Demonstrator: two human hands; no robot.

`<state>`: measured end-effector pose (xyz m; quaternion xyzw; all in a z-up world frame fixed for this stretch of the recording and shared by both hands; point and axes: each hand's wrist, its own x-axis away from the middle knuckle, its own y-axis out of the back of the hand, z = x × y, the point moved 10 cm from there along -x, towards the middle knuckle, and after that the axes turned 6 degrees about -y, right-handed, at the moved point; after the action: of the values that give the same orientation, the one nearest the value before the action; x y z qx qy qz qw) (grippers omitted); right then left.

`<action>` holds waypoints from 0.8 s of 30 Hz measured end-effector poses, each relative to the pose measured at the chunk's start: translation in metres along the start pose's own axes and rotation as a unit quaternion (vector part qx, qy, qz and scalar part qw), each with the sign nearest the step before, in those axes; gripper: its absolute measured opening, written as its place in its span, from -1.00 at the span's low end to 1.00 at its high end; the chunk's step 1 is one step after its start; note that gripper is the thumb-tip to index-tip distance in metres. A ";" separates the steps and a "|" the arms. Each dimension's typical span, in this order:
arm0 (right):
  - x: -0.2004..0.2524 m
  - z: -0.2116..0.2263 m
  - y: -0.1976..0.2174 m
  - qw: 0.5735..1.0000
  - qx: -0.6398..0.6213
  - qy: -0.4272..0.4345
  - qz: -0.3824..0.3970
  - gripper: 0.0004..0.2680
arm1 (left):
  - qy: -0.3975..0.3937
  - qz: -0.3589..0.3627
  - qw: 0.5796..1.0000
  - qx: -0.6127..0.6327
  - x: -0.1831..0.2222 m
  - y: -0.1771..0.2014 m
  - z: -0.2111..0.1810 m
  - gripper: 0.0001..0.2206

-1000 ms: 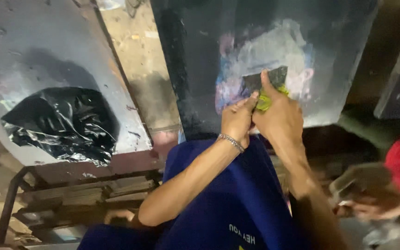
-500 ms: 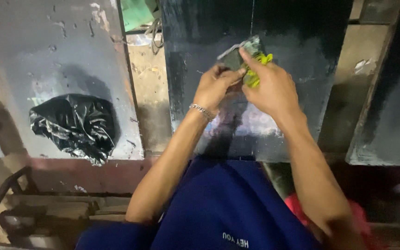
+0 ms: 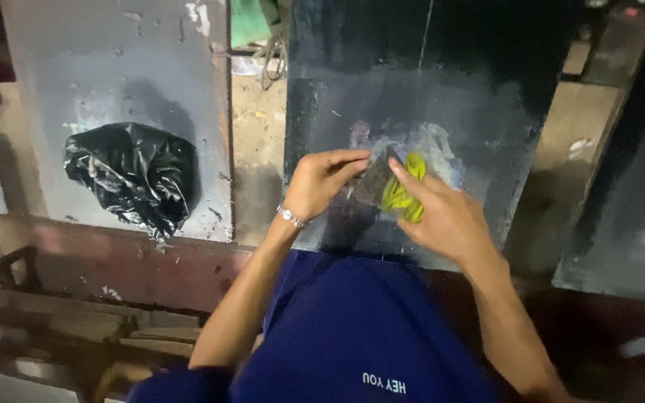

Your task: Using a hand scraper and a cloth to remove ink residue from printing boards on a production floor.

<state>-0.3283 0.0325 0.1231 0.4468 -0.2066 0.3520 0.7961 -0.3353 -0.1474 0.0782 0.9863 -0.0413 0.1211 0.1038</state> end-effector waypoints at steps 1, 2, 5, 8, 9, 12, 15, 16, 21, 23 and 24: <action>0.005 0.003 0.001 1.000 0.003 0.006 0.000 -0.30 | -0.002 -0.007 1.000 -0.001 0.006 0.006 0.000 -0.84; 0.009 0.004 0.001 1.000 0.013 -0.004 0.000 -0.31 | 0.017 -0.074 0.993 0.086 0.016 0.023 0.006 -0.84; 0.018 0.012 0.010 0.999 0.006 -0.044 0.012 -0.30 | 0.046 -0.215 0.972 0.081 0.048 0.087 0.002 -0.90; 0.021 -0.007 0.000 0.997 -0.022 -0.078 0.009 -0.27 | 0.048 -0.399 0.915 0.041 0.106 0.175 0.006 -0.94; 0.021 -0.022 -0.001 0.995 -0.038 -0.093 -0.020 -0.25 | 0.025 -0.491 0.865 0.096 0.134 0.205 0.012 -0.92; 0.033 -0.029 0.012 0.988 -0.088 -0.120 -0.039 -0.28 | -0.012 -0.610 0.786 0.104 0.191 0.257 0.008 -0.82; 0.035 -0.047 0.017 0.988 -0.070 -0.119 -0.072 -0.25 | 0.003 -0.611 0.790 0.046 0.210 0.295 0.030 -0.76; 0.038 -0.046 0.018 0.988 -0.067 -0.118 -0.069 -0.25 | 0.005 -0.614 0.788 0.047 0.209 0.298 0.037 -0.76; 0.043 -0.074 0.019 0.982 -0.051 -0.174 -0.054 -0.22 | -0.025 -0.508 0.858 -0.069 0.173 0.323 0.055 -0.60; 0.048 -0.098 0.008 0.982 -0.043 -0.167 -0.082 -0.19 | -0.016 -0.543 0.826 -0.149 0.186 0.333 0.066 -0.60; 0.054 -0.112 0.007 0.980 -0.036 -0.162 -0.113 -0.17 | -0.010 -0.569 0.790 -0.227 0.188 0.336 0.067 -0.60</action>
<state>-0.2959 0.1511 0.1042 0.4892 -0.2936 0.1748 0.8024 -0.1735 -0.4999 0.1266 0.7807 0.4998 0.0174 0.3748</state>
